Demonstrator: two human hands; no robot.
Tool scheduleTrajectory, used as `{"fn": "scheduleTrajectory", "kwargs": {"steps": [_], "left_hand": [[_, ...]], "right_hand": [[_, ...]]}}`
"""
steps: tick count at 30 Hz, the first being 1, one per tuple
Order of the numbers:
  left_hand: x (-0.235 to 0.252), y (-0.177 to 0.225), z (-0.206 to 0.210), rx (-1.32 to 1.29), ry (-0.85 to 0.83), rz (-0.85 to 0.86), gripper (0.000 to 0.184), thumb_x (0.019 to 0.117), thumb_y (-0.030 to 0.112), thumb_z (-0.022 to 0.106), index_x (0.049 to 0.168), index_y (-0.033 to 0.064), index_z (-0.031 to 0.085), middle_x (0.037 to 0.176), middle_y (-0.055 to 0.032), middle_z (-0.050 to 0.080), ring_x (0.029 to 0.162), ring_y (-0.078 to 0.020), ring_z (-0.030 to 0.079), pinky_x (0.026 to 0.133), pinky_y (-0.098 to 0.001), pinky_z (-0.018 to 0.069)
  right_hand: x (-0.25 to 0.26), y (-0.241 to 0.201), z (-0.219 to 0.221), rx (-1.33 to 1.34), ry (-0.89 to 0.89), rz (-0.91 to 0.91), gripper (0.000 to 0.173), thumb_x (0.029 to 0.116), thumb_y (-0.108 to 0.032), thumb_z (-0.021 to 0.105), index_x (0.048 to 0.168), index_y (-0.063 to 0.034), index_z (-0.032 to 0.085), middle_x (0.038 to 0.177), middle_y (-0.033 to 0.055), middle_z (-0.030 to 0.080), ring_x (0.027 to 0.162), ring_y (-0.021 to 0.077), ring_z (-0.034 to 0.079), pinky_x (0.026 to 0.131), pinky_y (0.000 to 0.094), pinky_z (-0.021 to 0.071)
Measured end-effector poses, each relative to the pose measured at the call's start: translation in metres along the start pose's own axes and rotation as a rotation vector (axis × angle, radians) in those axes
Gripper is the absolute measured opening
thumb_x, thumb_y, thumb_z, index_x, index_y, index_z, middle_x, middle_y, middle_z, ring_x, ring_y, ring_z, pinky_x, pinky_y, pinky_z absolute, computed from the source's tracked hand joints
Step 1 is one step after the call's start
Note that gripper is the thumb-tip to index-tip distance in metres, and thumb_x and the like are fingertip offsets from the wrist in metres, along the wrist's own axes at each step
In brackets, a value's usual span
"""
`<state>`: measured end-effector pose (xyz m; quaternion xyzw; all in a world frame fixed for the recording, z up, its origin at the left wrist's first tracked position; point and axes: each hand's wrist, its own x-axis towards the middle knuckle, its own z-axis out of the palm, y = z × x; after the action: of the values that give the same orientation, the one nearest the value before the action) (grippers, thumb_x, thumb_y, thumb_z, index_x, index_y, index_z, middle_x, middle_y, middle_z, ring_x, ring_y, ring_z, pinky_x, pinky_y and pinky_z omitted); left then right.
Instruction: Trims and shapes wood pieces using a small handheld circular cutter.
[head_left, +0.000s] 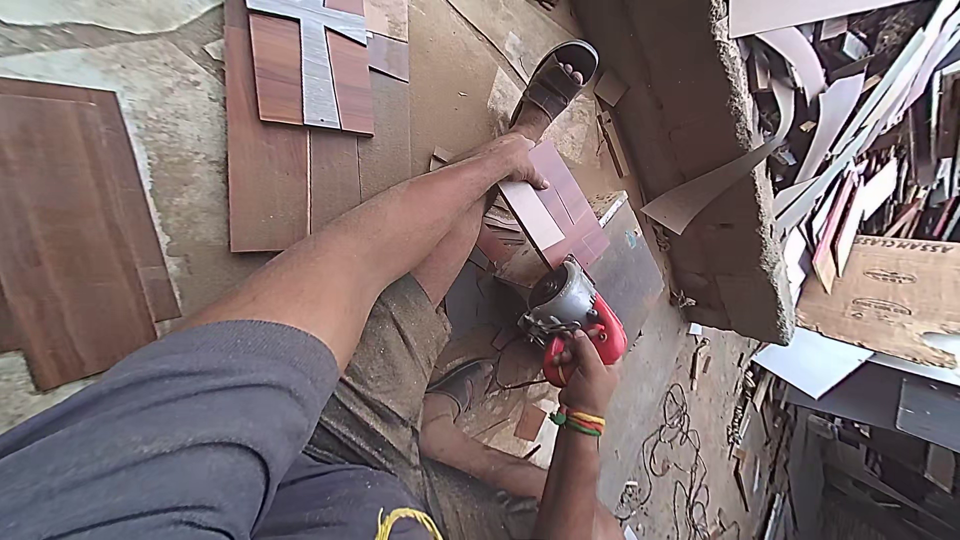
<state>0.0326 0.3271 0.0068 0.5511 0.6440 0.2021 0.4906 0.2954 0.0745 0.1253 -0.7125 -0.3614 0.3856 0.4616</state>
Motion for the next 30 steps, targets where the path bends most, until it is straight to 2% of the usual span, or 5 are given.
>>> {"fn": "scheduleTrajectory", "kwargs": {"steps": [12, 19, 24, 27, 30], "left_hand": [[-0.0022, 0.0018, -0.0017, 0.014, 0.000, -0.004, 0.083, 0.0734, 0.059, 0.087, 0.137, 0.0132, 0.061, 0.128, -0.0181, 0.067, 0.120, -0.0355, 0.064, 0.101, -0.0635, 0.0502], [-0.0015, 0.0013, -0.0017, 0.032, -0.009, 0.019, 0.083, 0.0748, 0.059, 0.086, 0.136, 0.0098, 0.061, 0.129, -0.0192, 0.066, 0.121, -0.0356, 0.063, 0.102, -0.0625, 0.0493], [-0.0013, 0.0007, -0.0020, 0.020, -0.004, 0.022, 0.086, 0.0744, 0.058, 0.087, 0.141, 0.0113, 0.059, 0.133, -0.0187, 0.065, 0.124, -0.0357, 0.062, 0.104, -0.0627, 0.0486], [0.0006, -0.0012, -0.0011, 0.030, -0.007, 0.052, 0.084, 0.0761, 0.058, 0.086, 0.139, 0.0088, 0.059, 0.130, -0.0201, 0.066, 0.122, -0.0368, 0.063, 0.103, -0.0641, 0.0485], [0.0046, -0.0034, 0.0005, 0.030, 0.001, 0.057, 0.085, 0.0740, 0.059, 0.087, 0.138, 0.0105, 0.060, 0.129, -0.0189, 0.066, 0.122, -0.0360, 0.063, 0.103, -0.0632, 0.0490]], "right_hand": [[0.0038, -0.0009, 0.0025, -0.010, 0.015, -0.004, 0.014, 0.0893, 0.002, 0.062, 0.102, 0.0042, 0.056, 0.053, 0.0090, 0.054, 0.038, 0.0194, 0.055, 0.039, 0.0364, 0.0541], [0.0050, -0.0027, 0.0040, -0.015, 0.014, -0.008, 0.014, 0.0899, 0.002, 0.061, 0.102, 0.0039, 0.056, 0.054, 0.0092, 0.055, 0.039, 0.0192, 0.055, 0.039, 0.0366, 0.0544], [0.0069, -0.0034, 0.0050, -0.012, 0.013, -0.022, 0.013, 0.0896, 0.002, 0.061, 0.102, 0.0043, 0.056, 0.054, 0.0086, 0.055, 0.039, 0.0185, 0.055, 0.039, 0.0355, 0.0544], [0.0086, -0.0015, 0.0046, 0.000, 0.006, -0.034, 0.014, 0.0892, 0.002, 0.061, 0.102, 0.0038, 0.056, 0.053, 0.0080, 0.054, 0.038, 0.0183, 0.054, 0.039, 0.0356, 0.0539], [0.0091, -0.0028, 0.0055, -0.004, 0.010, -0.031, 0.014, 0.0896, 0.002, 0.061, 0.102, 0.0037, 0.056, 0.054, 0.0083, 0.054, 0.039, 0.0180, 0.055, 0.039, 0.0354, 0.0540]]}}
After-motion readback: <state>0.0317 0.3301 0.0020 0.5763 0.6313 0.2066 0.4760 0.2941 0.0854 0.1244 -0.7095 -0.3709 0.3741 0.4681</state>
